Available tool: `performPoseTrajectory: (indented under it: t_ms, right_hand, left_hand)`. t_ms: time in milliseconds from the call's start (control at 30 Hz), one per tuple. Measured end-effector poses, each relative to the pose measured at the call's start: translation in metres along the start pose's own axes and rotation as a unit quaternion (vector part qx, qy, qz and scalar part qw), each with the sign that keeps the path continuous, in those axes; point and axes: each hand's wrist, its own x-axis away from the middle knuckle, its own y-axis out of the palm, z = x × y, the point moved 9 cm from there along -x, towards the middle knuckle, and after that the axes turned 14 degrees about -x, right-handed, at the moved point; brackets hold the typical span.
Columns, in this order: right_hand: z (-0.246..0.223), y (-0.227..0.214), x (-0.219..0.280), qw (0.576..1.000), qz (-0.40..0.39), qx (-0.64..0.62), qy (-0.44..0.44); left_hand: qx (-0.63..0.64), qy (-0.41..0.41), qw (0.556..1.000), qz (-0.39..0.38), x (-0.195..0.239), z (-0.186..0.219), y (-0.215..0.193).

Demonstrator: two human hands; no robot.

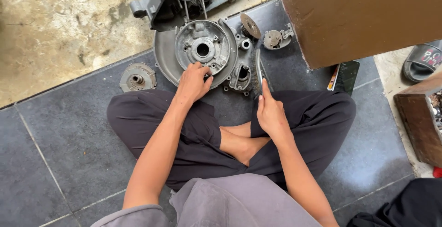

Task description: Cleaning internal motorcycle engine components, specifically clutch plates and housing, using a wire brush.

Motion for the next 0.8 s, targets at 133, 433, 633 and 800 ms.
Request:
performPoseTrajectory:
  t_ms: [133, 433, 633, 800]
  right_hand:
    - [0.006, 0.004, 0.024, 1.000, -0.001, -0.009, -0.019]
    - [0.014, 0.004, 0.001, 0.999, 0.013, -0.024, -0.029]
    - [0.019, 0.017, 0.034, 1.000, -0.008, -0.002, 0.011]
    - [0.014, 0.011, 0.021, 1.000, -0.008, -0.005, 0.017]
  left_hand:
    - [0.023, 0.005, 1.000, -0.003, -0.001, -0.004, 0.003]
    - [-0.001, 0.012, 1.000, -0.003, -0.003, -0.001, 0.008]
    - [0.019, 0.009, 1.000, -0.020, -0.001, -0.002, -0.002]
    - [-0.001, 0.017, 1.000, -0.020, -0.004, 0.001, 0.004]
